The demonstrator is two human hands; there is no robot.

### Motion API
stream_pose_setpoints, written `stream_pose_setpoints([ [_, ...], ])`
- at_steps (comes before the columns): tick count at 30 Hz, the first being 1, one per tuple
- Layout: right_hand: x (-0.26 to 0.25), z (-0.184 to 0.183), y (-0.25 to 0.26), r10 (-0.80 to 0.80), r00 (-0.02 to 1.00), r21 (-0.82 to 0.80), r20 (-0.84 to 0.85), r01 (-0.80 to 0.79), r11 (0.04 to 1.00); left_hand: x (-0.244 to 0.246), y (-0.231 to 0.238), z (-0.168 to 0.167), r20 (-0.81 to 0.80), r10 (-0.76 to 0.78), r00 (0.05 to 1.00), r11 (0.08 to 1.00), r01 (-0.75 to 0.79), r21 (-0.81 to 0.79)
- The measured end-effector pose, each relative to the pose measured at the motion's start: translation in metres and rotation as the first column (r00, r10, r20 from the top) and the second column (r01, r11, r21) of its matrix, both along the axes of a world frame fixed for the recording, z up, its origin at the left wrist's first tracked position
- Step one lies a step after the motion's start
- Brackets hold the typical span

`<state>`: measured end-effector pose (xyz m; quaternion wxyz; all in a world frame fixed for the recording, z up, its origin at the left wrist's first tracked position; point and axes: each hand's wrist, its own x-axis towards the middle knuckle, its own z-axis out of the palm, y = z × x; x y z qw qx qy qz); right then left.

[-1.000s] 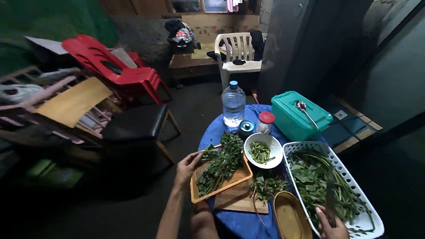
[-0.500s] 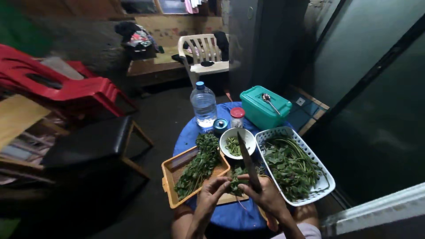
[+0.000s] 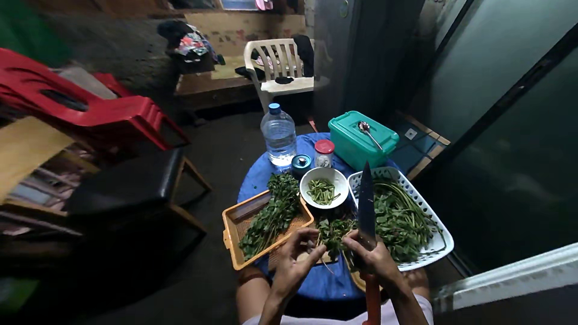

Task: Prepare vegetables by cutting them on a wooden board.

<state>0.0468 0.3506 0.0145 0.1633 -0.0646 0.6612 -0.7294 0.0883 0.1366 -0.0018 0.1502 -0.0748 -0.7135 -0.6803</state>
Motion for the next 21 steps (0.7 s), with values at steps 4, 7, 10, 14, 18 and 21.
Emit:
stream_pose_setpoints([
  [4, 0.001, -0.001, -0.004, -0.016, 0.998, 0.032, 0.056, 0.014, 0.999, -0.01, 0.017, -0.015, -0.071, -0.057, 0.996, 0.984, 0.044, -0.174],
  [7, 0.001, -0.001, -0.002, -0.07, 0.994, 0.023, 0.083, 0.068, 0.997, -0.011, 0.016, -0.021, -0.009, 0.008, 1.0, 0.988, -0.009, -0.154],
  [10, -0.001, -0.007, 0.007, -0.11, 0.988, -0.017, 0.108, 0.113, 0.993, -0.007, 0.009, -0.02, 0.104, 0.133, 0.986, 0.991, -0.128, -0.046],
  [14, 0.0, -0.002, 0.012, -0.155, 0.974, -0.094, 0.167, 0.172, 0.981, -0.003, -0.002, -0.018, 0.181, 0.242, 0.953, 0.956, -0.266, 0.122],
  [18, 0.001, -0.002, 0.013, -0.157, 0.966, -0.112, 0.204, 0.183, 0.977, -0.001, 0.0, -0.007, 0.3, 0.159, 0.941, 0.914, -0.255, 0.316],
  [21, 0.002, -0.004, 0.013, -0.118, 0.974, -0.092, 0.195, 0.138, 0.986, -0.002, 0.009, 0.005, 0.303, 0.062, 0.951, 0.914, -0.176, 0.365],
])
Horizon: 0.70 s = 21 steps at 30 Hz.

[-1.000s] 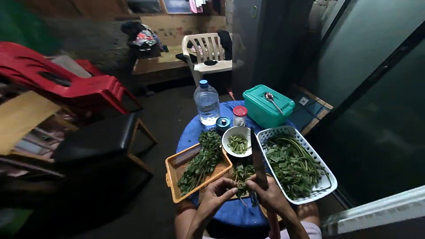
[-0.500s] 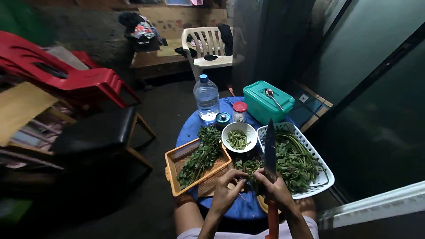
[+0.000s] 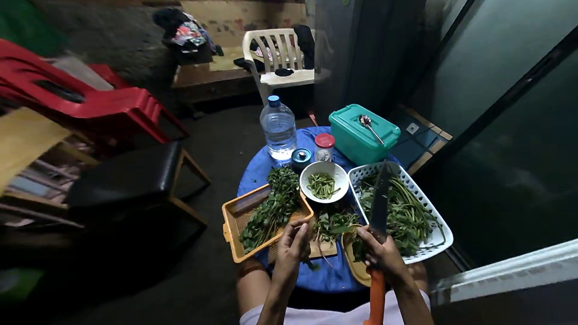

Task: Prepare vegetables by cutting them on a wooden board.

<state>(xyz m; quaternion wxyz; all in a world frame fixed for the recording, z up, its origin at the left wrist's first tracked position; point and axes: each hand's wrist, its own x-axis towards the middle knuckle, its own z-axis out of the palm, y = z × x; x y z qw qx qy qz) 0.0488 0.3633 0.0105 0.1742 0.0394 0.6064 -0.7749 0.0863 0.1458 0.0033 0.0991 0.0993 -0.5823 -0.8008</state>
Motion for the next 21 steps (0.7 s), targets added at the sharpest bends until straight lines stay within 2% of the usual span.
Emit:
stream_pose_setpoints([
  [2, 0.0, -0.003, 0.001, 0.034, 0.999, 0.001, -0.023, -0.034, 0.999, -0.002, 0.005, 0.008, -0.035, -0.064, 0.997, 0.994, 0.061, -0.09],
  [4, 0.0, -0.006, 0.004, 0.078, 0.995, 0.027, -0.065, -0.076, 0.997, -0.006, 0.006, 0.012, -0.113, -0.161, 0.98, 0.948, 0.121, -0.295],
  [6, 0.0, -0.005, 0.007, 0.163, 0.978, 0.098, -0.127, -0.151, 0.984, -0.015, 0.006, 0.012, -0.116, -0.302, 0.946, 0.838, 0.205, -0.506],
  [8, -0.002, -0.005, 0.012, 0.266, 0.948, 0.149, -0.173, -0.242, 0.959, -0.023, 0.004, 0.015, -0.012, -0.459, 0.889, 0.696, 0.35, -0.627],
  [11, -0.004, -0.002, 0.014, 0.339, 0.925, 0.168, -0.171, -0.312, 0.935, -0.031, 0.003, 0.023, 0.075, -0.596, 0.8, 0.596, 0.503, -0.626],
  [15, -0.005, 0.0, 0.014, 0.353, 0.926, 0.166, -0.13, -0.331, 0.929, -0.032, 0.001, 0.029, 0.167, -0.6, 0.783, 0.55, 0.555, -0.624],
  [18, -0.008, -0.002, 0.014, 0.364, 0.922, 0.179, -0.131, -0.339, 0.924, -0.03, 0.004, 0.021, 0.155, -0.59, 0.792, 0.64, 0.576, -0.509],
  [21, -0.01, -0.005, 0.015, 0.372, 0.918, 0.183, -0.134, -0.346, 0.92, -0.028, 0.007, 0.017, 0.161, -0.555, 0.816, 0.766, 0.577, -0.283],
])
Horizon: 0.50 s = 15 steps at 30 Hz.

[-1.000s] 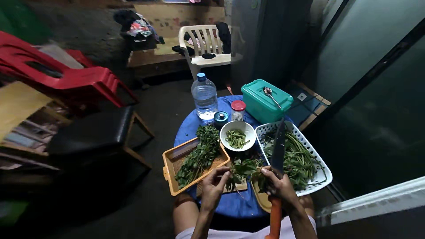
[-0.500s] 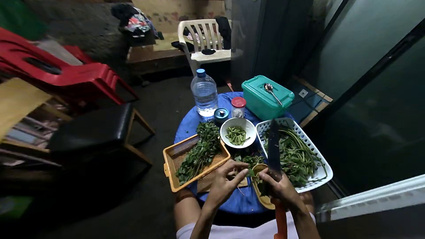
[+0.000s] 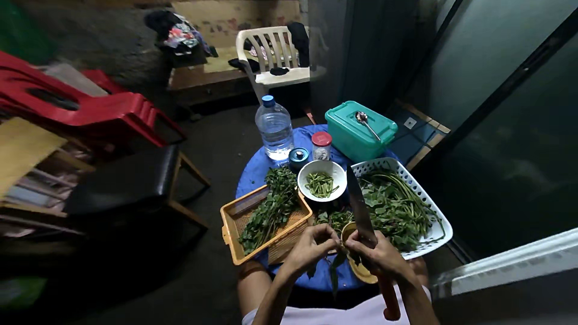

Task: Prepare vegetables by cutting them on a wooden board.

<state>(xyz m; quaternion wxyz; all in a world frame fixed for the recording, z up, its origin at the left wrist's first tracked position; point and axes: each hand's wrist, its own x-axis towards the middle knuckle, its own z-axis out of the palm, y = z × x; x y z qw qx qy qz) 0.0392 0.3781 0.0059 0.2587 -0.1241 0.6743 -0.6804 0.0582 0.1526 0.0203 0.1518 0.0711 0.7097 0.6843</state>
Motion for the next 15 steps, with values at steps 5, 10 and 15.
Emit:
stream_pose_setpoints([
  [5, 0.0, -0.003, 0.004, -0.092, 0.995, 0.023, -0.046, 0.093, 0.995, 0.003, -0.002, -0.007, 0.131, 0.091, 0.987, 0.98, -0.112, 0.162],
  [10, 0.006, 0.005, 0.003, -0.128, 0.99, -0.216, 0.057, 0.138, 0.967, 0.005, 0.001, -0.008, 0.104, 0.175, 0.979, 0.974, -0.187, 0.126],
  [15, 0.014, -0.007, -0.012, 0.157, 0.969, -0.426, 0.19, -0.063, 0.902, 0.002, 0.013, -0.007, -0.054, 0.195, 0.979, 0.981, -0.195, 0.016],
])
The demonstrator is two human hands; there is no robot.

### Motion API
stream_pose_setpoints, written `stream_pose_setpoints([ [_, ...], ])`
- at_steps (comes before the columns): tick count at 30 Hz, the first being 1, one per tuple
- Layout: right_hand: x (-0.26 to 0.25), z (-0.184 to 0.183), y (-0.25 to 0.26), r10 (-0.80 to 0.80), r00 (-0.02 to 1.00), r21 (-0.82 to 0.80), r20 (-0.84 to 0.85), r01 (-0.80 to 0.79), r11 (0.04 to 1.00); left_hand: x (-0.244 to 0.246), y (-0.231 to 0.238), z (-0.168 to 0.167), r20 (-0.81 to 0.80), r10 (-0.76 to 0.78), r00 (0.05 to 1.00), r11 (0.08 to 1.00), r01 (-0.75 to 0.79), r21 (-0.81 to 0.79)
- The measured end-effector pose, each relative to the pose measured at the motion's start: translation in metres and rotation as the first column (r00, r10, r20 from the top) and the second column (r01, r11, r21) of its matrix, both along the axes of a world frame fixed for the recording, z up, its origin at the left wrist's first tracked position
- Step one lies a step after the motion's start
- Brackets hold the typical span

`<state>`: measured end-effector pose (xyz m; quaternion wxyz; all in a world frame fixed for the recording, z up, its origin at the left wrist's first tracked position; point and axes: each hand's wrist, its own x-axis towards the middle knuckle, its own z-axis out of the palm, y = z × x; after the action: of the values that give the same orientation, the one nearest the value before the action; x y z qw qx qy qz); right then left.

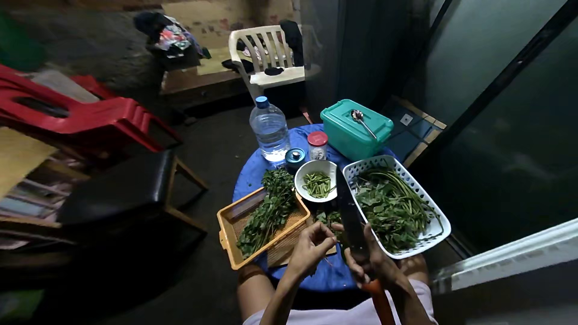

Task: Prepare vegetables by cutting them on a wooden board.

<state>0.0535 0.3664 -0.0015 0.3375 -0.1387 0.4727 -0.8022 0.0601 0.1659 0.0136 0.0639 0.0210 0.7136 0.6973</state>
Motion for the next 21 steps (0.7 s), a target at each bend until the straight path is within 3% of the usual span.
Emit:
stream_pose_setpoints([
  [3, 0.005, -0.004, -0.013, -0.022, 0.997, -0.008, 0.072, 0.023, 1.0, 0.001, 0.007, 0.005, -0.019, 0.03, 0.999, 1.0, -0.03, -0.004],
  [9, 0.004, -0.016, -0.028, -0.31, 0.95, 0.116, -0.028, 0.311, 0.943, 0.003, 0.013, 0.005, 0.13, 0.06, 0.99, 0.99, -0.076, 0.119],
  [15, 0.008, -0.025, -0.036, -0.393, 0.84, 0.277, -0.373, 0.506, 0.817, 0.01, 0.022, 0.009, 0.073, 0.125, 0.989, 0.992, -0.125, -0.005],
  [21, 0.009, -0.03, -0.04, -0.403, 0.819, 0.274, -0.408, 0.531, 0.802, 0.019, 0.031, 0.002, -0.033, 0.207, 0.978, 0.973, -0.21, -0.094],
])
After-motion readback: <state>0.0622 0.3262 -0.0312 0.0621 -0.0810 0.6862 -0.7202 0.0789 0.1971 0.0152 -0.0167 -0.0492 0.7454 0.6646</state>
